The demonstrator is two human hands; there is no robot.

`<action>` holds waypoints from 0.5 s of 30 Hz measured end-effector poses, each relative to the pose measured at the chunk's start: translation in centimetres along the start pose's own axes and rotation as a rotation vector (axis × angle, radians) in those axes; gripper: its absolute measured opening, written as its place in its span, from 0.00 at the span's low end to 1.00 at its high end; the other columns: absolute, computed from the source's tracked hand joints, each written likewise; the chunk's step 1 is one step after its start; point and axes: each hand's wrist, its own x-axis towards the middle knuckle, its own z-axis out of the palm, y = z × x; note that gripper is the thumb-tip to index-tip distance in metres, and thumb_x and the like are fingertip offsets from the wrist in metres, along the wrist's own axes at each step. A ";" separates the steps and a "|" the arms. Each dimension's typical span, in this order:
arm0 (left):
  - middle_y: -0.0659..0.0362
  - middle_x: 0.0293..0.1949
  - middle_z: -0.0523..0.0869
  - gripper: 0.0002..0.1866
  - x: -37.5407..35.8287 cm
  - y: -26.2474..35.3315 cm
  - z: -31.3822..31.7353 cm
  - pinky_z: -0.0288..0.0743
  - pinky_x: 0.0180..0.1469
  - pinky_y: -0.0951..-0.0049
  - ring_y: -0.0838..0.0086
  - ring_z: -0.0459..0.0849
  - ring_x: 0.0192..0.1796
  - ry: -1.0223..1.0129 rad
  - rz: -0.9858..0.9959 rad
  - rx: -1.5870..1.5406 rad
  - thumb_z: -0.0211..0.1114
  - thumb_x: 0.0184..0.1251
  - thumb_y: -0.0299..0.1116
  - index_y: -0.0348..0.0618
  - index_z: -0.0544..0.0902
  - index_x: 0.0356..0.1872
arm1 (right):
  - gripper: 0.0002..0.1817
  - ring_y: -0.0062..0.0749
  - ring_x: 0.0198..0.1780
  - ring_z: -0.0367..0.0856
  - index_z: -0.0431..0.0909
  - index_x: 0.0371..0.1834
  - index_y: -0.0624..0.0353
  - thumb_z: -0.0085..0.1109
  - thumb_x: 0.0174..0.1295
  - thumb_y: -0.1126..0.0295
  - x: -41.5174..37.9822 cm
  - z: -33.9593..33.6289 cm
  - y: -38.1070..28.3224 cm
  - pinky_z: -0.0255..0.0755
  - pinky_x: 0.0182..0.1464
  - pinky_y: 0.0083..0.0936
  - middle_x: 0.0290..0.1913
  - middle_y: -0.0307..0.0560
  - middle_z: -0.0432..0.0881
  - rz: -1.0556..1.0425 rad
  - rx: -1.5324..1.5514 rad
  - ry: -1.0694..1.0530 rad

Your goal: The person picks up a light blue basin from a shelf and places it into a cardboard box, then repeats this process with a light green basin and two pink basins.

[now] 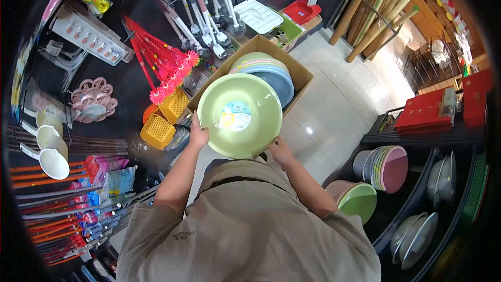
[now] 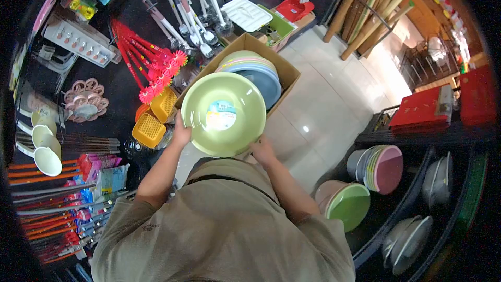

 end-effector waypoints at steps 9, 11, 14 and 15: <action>0.44 0.59 0.72 0.35 0.2 -1.9 -1.9 0.64 0.62 0.66 0.58 0.72 0.60 -0.236 -0.264 -0.209 0.58 0.55 0.27 0.35 0.58 0.66 | 0.42 0.36 0.46 0.76 0.46 0.72 0.64 0.55 0.59 0.59 -1.9 2.6 2.6 0.72 0.42 0.29 0.57 0.57 0.72 0.098 -0.109 -0.107; 0.45 0.59 0.73 0.35 0.5 -3.1 -1.5 0.64 0.62 0.66 0.59 0.72 0.60 -0.270 -0.294 -0.262 0.59 0.55 0.28 0.36 0.59 0.66 | 0.43 0.38 0.49 0.76 0.43 0.73 0.63 0.55 0.60 0.59 -3.1 3.0 2.6 0.72 0.43 0.30 0.61 0.58 0.68 0.202 0.042 -0.045; 0.47 0.58 0.73 0.33 1.6 -5.7 -1.1 0.68 0.57 0.65 0.60 0.74 0.58 -0.363 -0.265 -0.196 0.60 0.60 0.35 0.39 0.59 0.66 | 0.44 0.41 0.49 0.76 0.48 0.71 0.68 0.58 0.56 0.58 -4.9 4.8 2.6 0.71 0.49 0.30 0.55 0.60 0.74 0.258 0.151 0.110; 0.47 0.58 0.73 0.33 1.8 -6.2 -1.2 0.68 0.57 0.65 0.60 0.74 0.58 -0.381 -0.244 -0.195 0.60 0.60 0.35 0.39 0.59 0.66 | 0.44 0.41 0.49 0.76 0.48 0.71 0.68 0.58 0.56 0.58 -5.2 5.4 2.8 0.71 0.49 0.30 0.55 0.60 0.74 0.254 0.165 0.134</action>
